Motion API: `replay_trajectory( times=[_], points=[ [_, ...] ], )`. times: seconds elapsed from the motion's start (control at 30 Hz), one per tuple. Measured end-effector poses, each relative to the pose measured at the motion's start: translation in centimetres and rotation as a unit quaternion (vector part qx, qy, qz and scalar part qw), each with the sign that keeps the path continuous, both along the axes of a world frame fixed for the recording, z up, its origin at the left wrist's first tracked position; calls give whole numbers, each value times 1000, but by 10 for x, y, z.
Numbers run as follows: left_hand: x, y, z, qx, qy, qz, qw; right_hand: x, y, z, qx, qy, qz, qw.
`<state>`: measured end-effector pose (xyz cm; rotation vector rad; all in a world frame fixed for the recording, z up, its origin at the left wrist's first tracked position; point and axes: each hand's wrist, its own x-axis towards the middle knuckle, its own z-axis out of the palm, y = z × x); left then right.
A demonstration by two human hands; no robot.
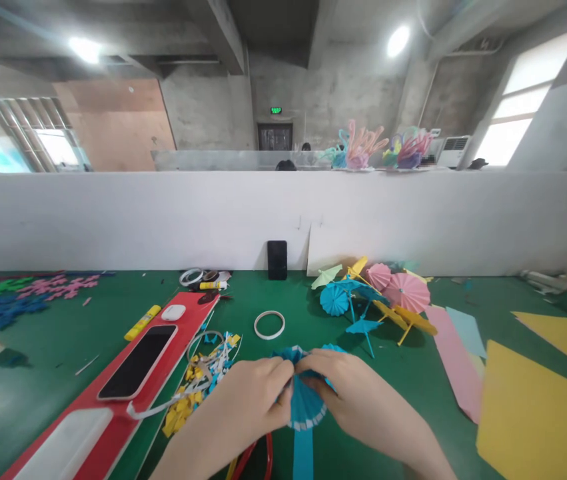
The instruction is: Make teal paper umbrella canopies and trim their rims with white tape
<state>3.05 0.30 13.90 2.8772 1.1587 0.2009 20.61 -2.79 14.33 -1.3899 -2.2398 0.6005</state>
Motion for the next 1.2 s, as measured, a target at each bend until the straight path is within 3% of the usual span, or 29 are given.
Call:
replay_trajectory(
  times=[0.13, 0.3, 0.5, 0.63, 0.83, 1.03, 1.2],
  points=[
    [-5, 2, -1, -8, -31, -15, 999, 1, 2, 3, -12, 24, 0, 1000],
    [-10, 2, 4, -2, -83, -32, 996, 5, 3, 8, -2, 27, -55, 998],
    [-16, 5, 1, 32, -189, -29, 981, 6, 1, 9, 0, 39, -39, 998],
    [-18, 7, -2, 42, -212, -15, 976, 6, 1, 10, 1, 59, -35, 998],
    [-10, 11, -6, -62, -226, -38, 971, 11, 0, 12, 10, 77, -40, 996],
    [-9, 10, -8, -144, -286, -46, 946, 15, -1, 12, -11, 91, -37, 995],
    [-12, 10, -5, -176, -320, -69, 928, 15, 4, 4, -35, 245, -46, 968]
  ],
)
